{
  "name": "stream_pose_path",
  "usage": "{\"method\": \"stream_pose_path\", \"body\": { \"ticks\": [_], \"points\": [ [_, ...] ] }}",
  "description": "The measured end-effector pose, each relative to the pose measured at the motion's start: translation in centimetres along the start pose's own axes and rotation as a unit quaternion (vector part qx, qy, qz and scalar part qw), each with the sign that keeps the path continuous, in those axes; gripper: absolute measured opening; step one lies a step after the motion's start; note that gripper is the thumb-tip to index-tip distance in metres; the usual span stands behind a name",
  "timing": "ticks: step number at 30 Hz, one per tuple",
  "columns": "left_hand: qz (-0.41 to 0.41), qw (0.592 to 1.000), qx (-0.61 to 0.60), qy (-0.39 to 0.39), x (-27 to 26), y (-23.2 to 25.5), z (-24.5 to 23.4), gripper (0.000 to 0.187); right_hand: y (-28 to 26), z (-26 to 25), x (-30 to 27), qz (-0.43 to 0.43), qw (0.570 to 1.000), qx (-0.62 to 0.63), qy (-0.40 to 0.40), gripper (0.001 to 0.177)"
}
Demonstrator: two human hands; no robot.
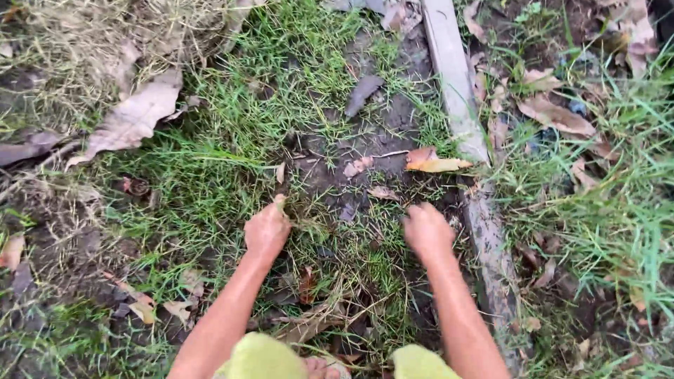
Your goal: Removing weeds and grass from the soil by hand in an outdoor area.
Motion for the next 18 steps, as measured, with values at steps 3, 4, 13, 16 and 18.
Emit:
{"method": "stream_pose_path", "body": {
  "ticks": [3, 4, 13, 16, 18],
  "points": [
    [0.074, 0.992, 0.039, 0.091, -0.4, -1.6, 1.9, 0.033, -7.5, 1.0, 0.2, -0.054, 0.987, 0.14, 0.062, 0.047],
    [0.075, 0.993, 0.04, 0.082, -2.6, -2.9, 3.7, 0.033, -7.7, 2.3, -0.2, -0.047, 0.987, 0.14, 0.056, 0.047],
    [0.072, 0.983, 0.119, -0.124, -14.9, -12.6, -2.5, 0.031, -10.5, 3.1, 1.2, -0.136, 0.971, 0.109, 0.165, 0.054],
    [0.019, 0.899, 0.249, -0.359, -15.4, -13.7, -6.6, 0.047, -11.1, 3.6, 2.5, -0.131, 0.973, 0.113, 0.151, 0.05],
    [-0.012, 0.857, 0.326, -0.398, -14.2, -9.1, -12.3, 0.066, -11.0, 5.3, 3.2, -0.111, 0.973, 0.098, 0.176, 0.012]
  ]
}}
Point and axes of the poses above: each hand's wrist, its own x-axis towards the middle knuckle, its own z-axis out of the palm, y = z × x, the point moved 4 cm from there along x, towards the middle knuckle, and after that the axes turned 10 degrees about z, right-handed, at the moved point
